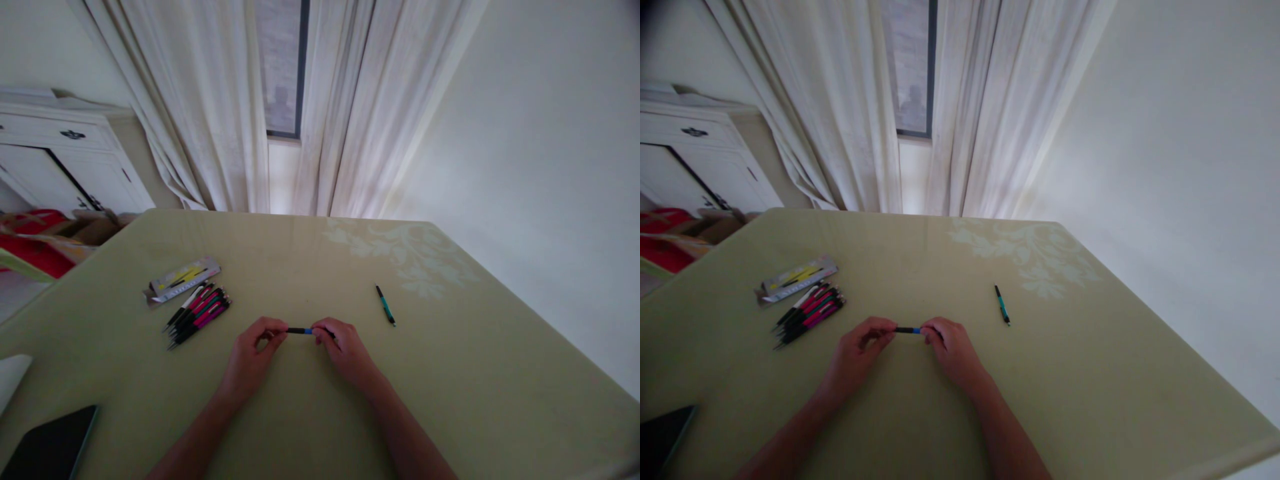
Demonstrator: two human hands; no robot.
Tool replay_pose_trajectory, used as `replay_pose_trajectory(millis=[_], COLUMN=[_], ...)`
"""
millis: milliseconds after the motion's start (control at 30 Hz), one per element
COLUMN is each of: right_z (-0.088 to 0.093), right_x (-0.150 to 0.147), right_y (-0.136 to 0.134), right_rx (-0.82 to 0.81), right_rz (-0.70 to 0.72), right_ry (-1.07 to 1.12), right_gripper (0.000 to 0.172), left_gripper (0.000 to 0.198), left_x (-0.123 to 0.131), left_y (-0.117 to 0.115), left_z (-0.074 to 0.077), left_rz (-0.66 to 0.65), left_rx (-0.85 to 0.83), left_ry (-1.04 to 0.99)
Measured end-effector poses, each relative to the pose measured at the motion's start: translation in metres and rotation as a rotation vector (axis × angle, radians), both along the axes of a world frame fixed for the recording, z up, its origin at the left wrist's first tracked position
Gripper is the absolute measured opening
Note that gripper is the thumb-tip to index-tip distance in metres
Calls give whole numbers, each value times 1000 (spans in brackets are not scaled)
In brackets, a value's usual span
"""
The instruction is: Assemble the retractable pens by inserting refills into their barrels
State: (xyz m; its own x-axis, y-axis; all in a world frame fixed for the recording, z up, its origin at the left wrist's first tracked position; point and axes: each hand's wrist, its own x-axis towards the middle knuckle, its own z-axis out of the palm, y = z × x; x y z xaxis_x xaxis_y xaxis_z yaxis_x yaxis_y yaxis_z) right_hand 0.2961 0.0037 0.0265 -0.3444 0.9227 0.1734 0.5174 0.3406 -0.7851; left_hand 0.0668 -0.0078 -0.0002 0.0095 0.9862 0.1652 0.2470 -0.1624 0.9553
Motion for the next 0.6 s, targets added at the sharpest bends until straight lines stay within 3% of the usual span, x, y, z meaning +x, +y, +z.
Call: replay_pose_trajectory(millis=[367,600], right_z=[-1,2], right_x=[2,2], right_y=[0,0], right_rx=[16,2], right_rz=[0,-7], right_ry=[12,2], right_gripper=[24,24], left_gripper=[25,31], left_x=[0,-1], left_y=[3,1], left_z=[-1,0], left_rz=[23,2], left_rx=[-22,-61], left_ry=[-38,61])
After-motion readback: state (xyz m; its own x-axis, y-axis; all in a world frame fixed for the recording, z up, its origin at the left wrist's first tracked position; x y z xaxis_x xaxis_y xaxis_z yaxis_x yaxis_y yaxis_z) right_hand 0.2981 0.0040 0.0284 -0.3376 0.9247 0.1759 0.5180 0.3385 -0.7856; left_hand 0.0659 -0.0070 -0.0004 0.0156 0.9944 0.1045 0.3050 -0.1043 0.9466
